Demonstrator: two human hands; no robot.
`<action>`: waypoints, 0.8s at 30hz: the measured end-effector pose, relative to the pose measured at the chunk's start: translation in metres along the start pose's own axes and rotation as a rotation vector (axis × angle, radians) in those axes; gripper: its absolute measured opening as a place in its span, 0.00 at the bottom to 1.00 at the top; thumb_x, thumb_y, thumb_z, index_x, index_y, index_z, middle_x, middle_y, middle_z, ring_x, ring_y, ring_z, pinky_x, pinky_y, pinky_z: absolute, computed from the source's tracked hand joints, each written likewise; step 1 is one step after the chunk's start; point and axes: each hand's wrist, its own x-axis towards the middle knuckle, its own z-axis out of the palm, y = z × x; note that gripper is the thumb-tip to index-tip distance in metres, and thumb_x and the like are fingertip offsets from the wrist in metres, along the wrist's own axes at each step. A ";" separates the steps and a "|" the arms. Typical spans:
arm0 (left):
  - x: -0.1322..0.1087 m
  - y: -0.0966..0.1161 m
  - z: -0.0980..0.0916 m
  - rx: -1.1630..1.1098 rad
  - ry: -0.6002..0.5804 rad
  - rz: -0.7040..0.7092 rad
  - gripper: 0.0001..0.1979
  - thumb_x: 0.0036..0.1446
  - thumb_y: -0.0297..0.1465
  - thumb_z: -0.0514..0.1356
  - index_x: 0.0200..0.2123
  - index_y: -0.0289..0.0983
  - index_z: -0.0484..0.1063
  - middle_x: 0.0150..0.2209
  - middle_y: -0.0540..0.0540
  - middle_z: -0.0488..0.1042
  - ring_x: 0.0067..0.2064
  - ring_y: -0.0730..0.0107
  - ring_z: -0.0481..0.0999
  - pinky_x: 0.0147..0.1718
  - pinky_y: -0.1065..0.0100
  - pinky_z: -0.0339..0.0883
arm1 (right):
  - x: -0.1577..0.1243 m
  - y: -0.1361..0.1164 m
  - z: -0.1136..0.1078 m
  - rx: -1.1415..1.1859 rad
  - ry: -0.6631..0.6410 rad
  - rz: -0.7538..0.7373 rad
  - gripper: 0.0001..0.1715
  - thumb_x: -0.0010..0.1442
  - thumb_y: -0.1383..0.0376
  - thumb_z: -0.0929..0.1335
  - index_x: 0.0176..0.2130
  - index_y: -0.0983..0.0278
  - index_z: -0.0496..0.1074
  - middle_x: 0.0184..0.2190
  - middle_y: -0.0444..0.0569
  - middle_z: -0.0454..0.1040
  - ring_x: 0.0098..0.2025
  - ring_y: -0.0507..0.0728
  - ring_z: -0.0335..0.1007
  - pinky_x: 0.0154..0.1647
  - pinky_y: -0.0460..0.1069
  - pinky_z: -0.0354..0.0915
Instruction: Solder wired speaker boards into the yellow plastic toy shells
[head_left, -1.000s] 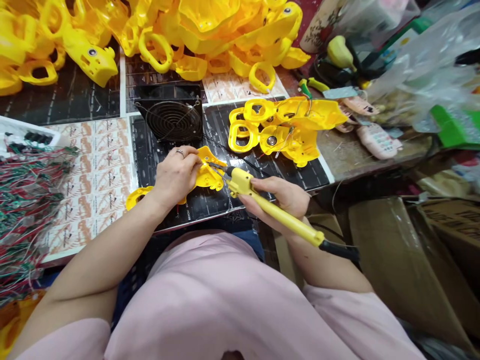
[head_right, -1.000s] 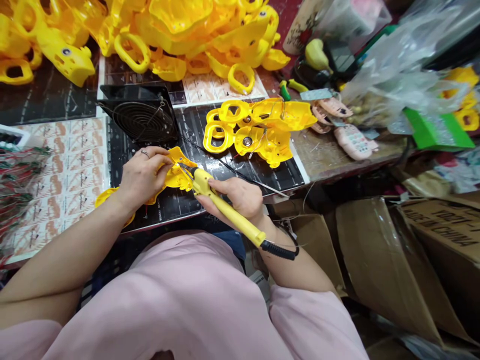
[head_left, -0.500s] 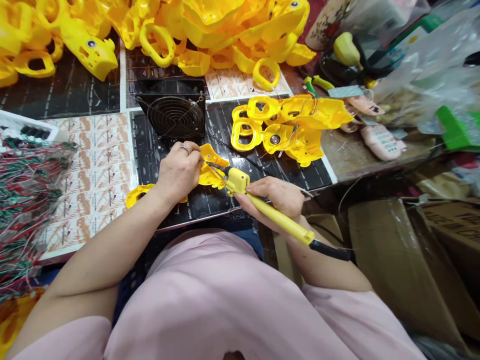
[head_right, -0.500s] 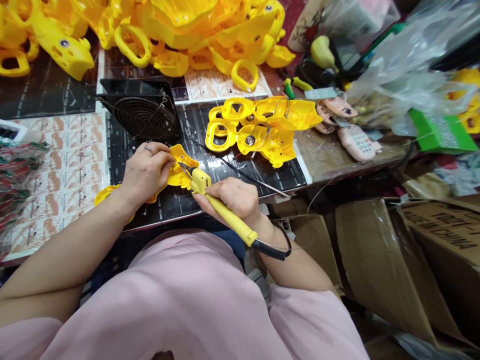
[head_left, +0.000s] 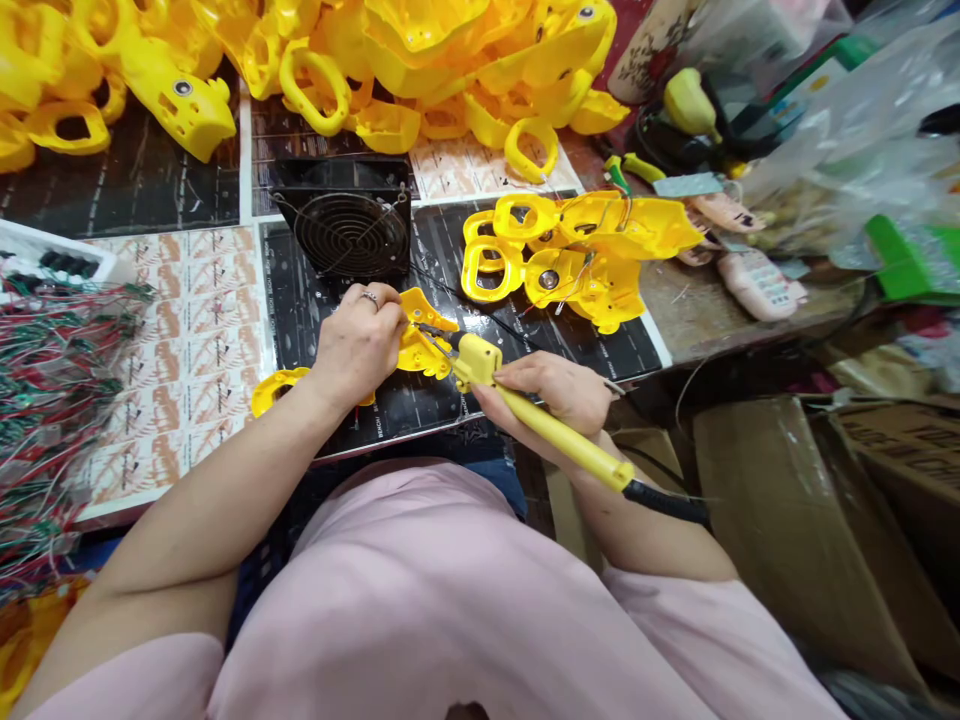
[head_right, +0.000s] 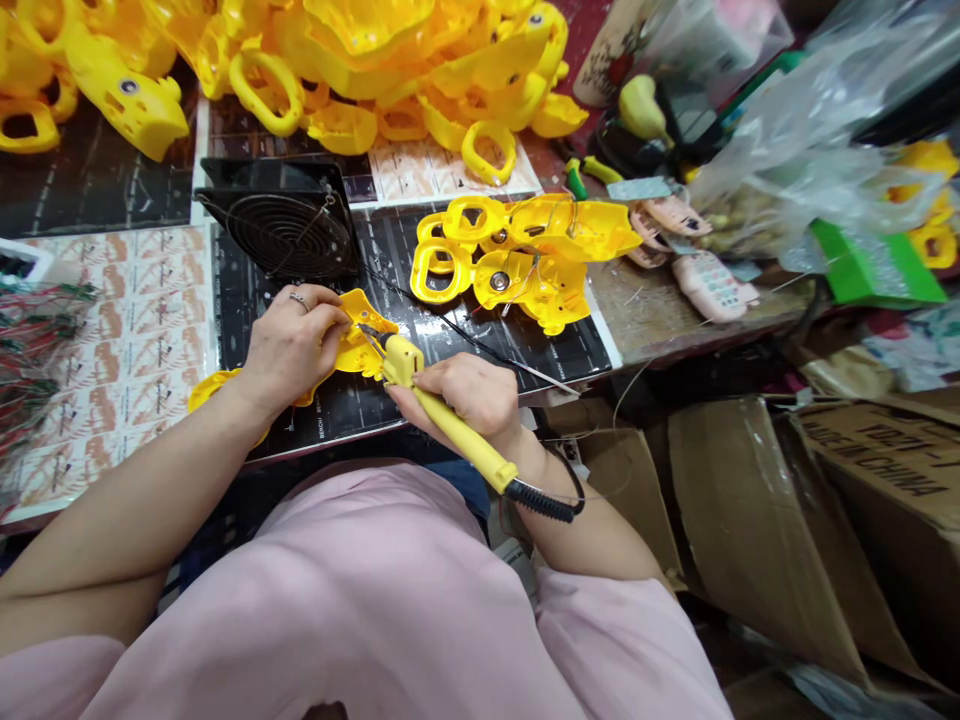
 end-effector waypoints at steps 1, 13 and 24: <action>0.000 0.000 0.000 -0.002 -0.003 -0.002 0.11 0.62 0.27 0.54 0.32 0.36 0.76 0.42 0.40 0.77 0.43 0.58 0.73 0.37 0.59 0.70 | 0.001 0.000 0.000 0.003 -0.007 -0.012 0.11 0.57 0.67 0.75 0.33 0.60 0.69 0.24 0.40 0.78 0.24 0.51 0.76 0.25 0.43 0.72; 0.000 -0.002 -0.001 -0.021 -0.025 0.000 0.11 0.63 0.28 0.54 0.32 0.36 0.75 0.44 0.40 0.77 0.44 0.59 0.73 0.39 0.60 0.71 | -0.008 -0.002 -0.015 -0.055 0.123 0.140 0.38 0.63 0.49 0.71 0.66 0.57 0.61 0.39 0.49 0.82 0.31 0.56 0.80 0.33 0.49 0.79; 0.001 -0.008 -0.002 0.002 0.022 0.053 0.11 0.63 0.30 0.55 0.34 0.37 0.77 0.43 0.40 0.79 0.43 0.57 0.77 0.43 0.58 0.73 | -0.020 0.003 0.053 -0.211 -0.118 0.017 0.16 0.66 0.52 0.69 0.43 0.61 0.76 0.32 0.47 0.78 0.32 0.52 0.75 0.30 0.44 0.69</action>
